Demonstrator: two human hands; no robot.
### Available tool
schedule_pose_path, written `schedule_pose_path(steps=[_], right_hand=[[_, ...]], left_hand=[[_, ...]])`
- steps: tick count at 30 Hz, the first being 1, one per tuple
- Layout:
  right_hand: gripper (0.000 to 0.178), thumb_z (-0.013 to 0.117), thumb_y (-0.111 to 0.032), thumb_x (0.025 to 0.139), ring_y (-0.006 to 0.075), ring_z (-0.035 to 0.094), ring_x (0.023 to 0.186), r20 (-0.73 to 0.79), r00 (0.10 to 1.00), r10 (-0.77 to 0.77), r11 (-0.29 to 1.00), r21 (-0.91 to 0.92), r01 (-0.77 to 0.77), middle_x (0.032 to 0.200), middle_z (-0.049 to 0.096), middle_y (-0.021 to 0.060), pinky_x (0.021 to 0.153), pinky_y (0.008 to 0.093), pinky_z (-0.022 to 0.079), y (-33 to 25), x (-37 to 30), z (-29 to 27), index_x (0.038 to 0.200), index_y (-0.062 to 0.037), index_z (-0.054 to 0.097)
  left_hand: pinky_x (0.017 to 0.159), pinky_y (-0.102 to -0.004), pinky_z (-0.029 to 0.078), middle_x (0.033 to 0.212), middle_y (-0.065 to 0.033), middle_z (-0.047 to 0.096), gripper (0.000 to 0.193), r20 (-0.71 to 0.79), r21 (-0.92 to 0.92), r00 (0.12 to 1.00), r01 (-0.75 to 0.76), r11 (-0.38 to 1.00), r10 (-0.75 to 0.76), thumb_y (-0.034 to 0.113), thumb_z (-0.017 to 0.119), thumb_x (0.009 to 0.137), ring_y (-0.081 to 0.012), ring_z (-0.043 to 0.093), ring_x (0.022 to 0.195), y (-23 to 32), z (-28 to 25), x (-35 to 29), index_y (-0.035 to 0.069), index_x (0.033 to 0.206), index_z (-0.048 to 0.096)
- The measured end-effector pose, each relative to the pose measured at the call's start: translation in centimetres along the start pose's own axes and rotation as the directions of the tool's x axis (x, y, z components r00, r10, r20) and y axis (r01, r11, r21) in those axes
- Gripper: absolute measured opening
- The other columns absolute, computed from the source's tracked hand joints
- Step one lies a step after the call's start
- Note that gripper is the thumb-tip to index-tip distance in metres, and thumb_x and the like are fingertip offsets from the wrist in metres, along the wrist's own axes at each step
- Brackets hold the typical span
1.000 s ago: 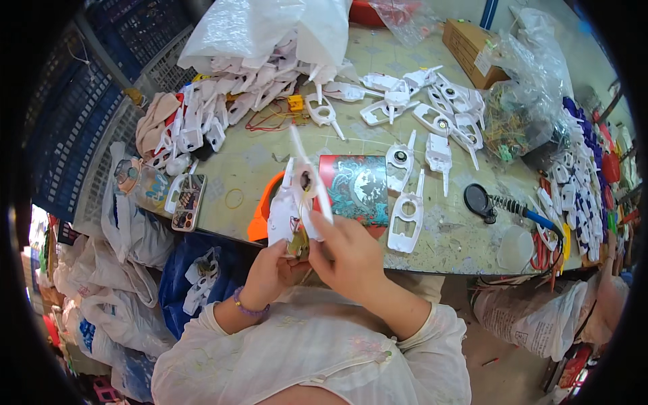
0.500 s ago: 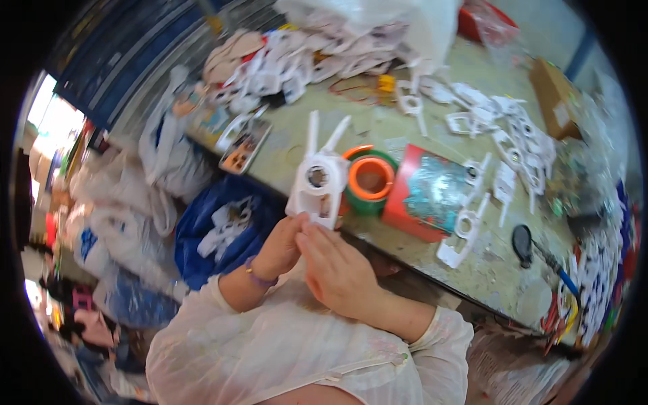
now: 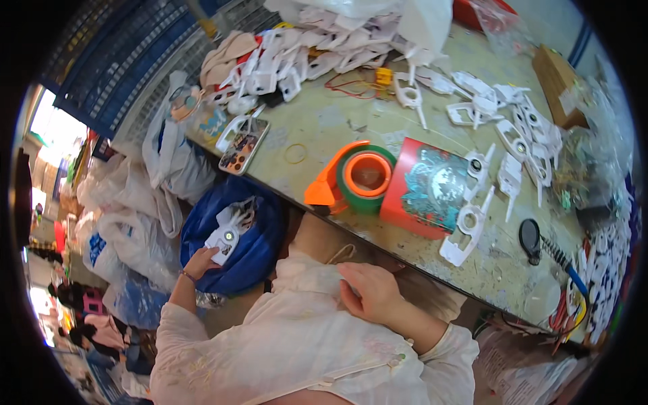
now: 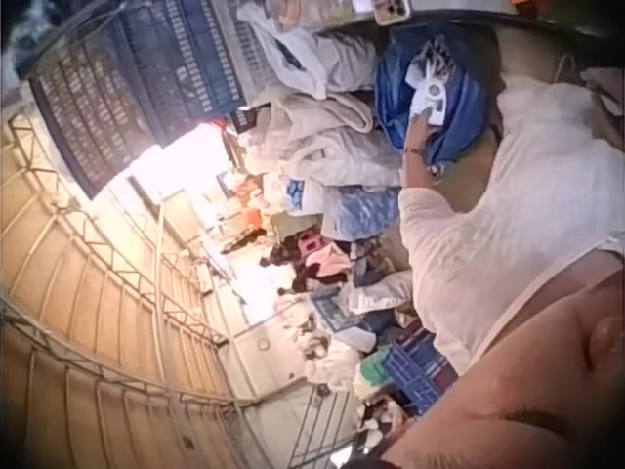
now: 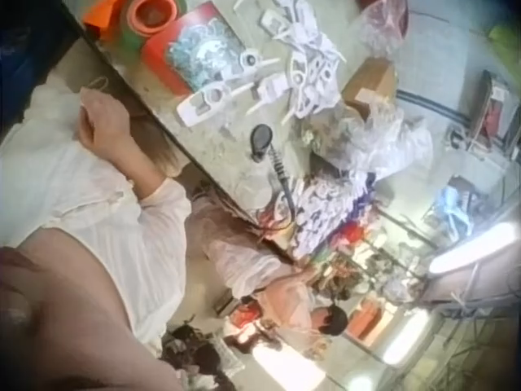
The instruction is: Soldering electronic components and assembling plastic toy parts at a factory workbench.
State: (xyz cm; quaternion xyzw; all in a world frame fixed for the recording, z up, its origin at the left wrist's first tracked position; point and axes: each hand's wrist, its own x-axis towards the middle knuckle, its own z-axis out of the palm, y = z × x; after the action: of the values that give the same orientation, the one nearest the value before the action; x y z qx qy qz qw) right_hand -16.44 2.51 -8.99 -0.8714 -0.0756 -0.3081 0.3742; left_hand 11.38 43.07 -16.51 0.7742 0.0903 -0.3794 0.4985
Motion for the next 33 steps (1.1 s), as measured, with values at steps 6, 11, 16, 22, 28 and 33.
schedule_pose_path(steps=[6,11,16,22,28,33], right_hand=[[0.037,0.067,-0.005,0.072,0.0272,0.064,0.072,0.006,0.999,0.037,0.998,0.057,-0.037,0.09,0.065,0.0114,0.059,0.0349,0.051,-0.5,-0.4,0.1,0.107,-0.0036,0.056],[0.035,0.066,-0.002,0.07,0.0272,0.063,0.07,-0.077,0.988,0.137,0.99,0.027,-0.136,0.084,0.065,0.011,0.058,0.035,0.051,0.3,-1.3,-1.1,0.104,-0.0035,0.058],[0.035,0.064,0.0,0.066,0.0265,0.062,0.067,-0.155,0.978,0.137,0.989,-0.034,-0.144,0.08,0.064,0.0108,0.057,0.0349,0.05,0.5,-1.8,-2.4,0.101,-0.0034,0.06],[0.034,0.064,0.001,0.066,0.0266,0.061,0.065,-0.168,0.972,0.162,0.984,-0.051,-0.172,0.078,0.063,0.0099,0.057,0.0348,0.05,0.5,-2.8,-2.8,0.1,-0.0039,0.06],[0.032,0.064,0.002,0.065,0.0256,0.062,0.066,-0.232,0.953,0.195,0.972,-0.085,-0.219,0.077,0.063,0.0096,0.056,0.0341,0.05,0.7,-2.9,-4.2,0.096,-0.004,0.062],[0.031,0.063,0.003,0.065,0.0252,0.062,0.064,-0.279,0.94,0.195,0.973,-0.068,-0.221,0.077,0.064,0.009,0.054,0.0327,0.05,0.8,-2.5,-4.7,0.096,-0.0038,0.062]], left_hand=[[0.068,-0.0377,0.051,0.085,-0.0172,0.068,0.064,-0.209,0.974,0.952,0.224,-0.042,0.222,0.062,0.055,0.078,-0.0281,0.066,0.08,8.9,0.2,2.5,-0.001,0.08,0.068],[0.07,-0.0307,0.049,0.082,-0.0089,0.068,0.035,0.569,0.629,0.764,-0.643,0.437,0.304,0.035,0.058,0.087,-0.0184,0.064,0.076,22.4,9.7,-1.9,0.002,0.089,0.067],[0.072,-0.0361,0.049,0.089,-0.0139,0.064,0.028,0.389,0.702,0.355,-0.712,-0.024,0.85,0.028,0.062,0.081,-0.0267,0.062,0.083,32.6,18.3,4.0,0.004,0.096,0.063],[0.068,-0.0446,0.05,0.088,-0.0162,0.066,0.034,-0.065,0.967,0.444,-0.195,0.167,0.893,0.037,0.066,0.072,-0.0324,0.064,0.081,37.8,21.5,11.5,0.006,0.084,0.067],[0.062,-0.0345,0.049,0.073,-0.0097,0.063,0.027,-0.045,0.766,0.269,-0.61,0.206,0.962,0.031,0.065,0.076,-0.0243,0.06,0.064,36.3,23.9,4.8,0.004,0.073,0.059],[0.064,-0.0255,0.051,0.085,-0.0043,0.064,0.017,0.209,-0.347,0.622,-0.674,0.652,0.755,0.018,0.057,0.088,-0.0116,0.061,0.069,31.4,26.1,-0.7,0.006,0.1,0.057]])
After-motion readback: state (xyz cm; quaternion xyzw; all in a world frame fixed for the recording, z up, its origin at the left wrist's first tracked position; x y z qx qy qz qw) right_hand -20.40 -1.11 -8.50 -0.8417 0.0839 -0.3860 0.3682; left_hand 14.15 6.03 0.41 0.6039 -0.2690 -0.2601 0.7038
